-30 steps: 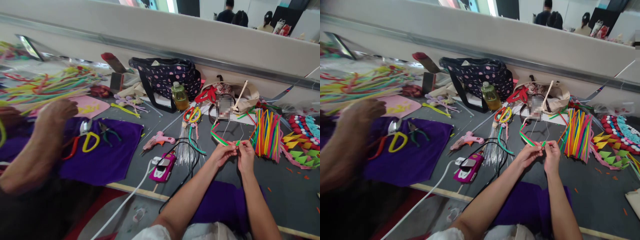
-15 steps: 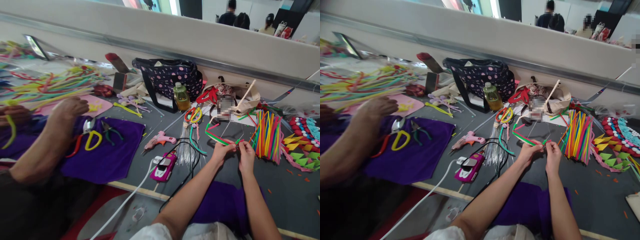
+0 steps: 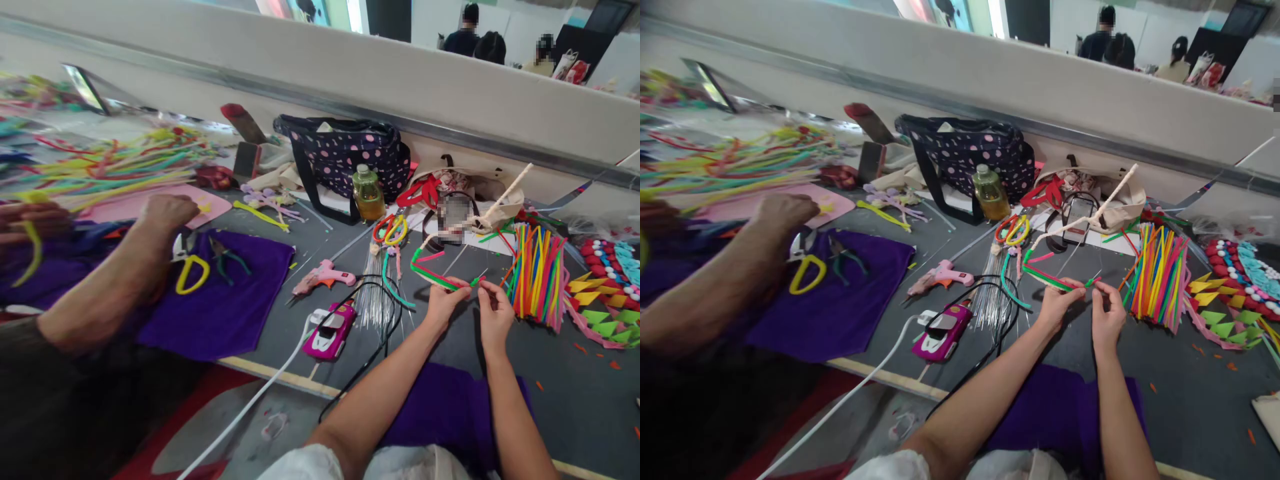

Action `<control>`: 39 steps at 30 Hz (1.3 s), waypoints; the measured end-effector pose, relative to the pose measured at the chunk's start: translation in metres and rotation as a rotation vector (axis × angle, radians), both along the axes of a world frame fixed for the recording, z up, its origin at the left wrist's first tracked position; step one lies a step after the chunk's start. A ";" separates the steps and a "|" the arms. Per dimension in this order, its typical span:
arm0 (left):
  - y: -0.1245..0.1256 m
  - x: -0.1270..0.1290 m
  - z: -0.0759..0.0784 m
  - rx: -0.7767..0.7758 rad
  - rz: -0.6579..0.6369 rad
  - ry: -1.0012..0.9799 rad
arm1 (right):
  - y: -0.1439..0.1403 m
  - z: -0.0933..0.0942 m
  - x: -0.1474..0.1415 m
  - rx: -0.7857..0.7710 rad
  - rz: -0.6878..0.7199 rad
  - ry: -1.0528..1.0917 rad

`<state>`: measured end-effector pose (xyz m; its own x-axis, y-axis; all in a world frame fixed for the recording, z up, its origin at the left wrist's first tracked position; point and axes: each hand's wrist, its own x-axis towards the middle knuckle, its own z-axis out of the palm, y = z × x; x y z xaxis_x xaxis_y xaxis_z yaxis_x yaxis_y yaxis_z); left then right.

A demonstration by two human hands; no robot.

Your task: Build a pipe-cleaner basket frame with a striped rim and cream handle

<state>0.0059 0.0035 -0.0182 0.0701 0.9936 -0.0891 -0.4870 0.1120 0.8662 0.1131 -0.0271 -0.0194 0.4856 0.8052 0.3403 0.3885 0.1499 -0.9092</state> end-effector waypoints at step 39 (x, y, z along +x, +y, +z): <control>-0.004 -0.012 0.003 -0.278 -0.658 -0.335 | 0.000 0.013 0.014 -0.190 0.530 0.771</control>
<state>-0.0065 -0.0006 -0.0156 0.7030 0.6830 -0.1986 -0.4755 0.6589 0.5829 0.1274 -0.0272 -0.0068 0.0779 0.9938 -0.0797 -0.4037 -0.0417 -0.9140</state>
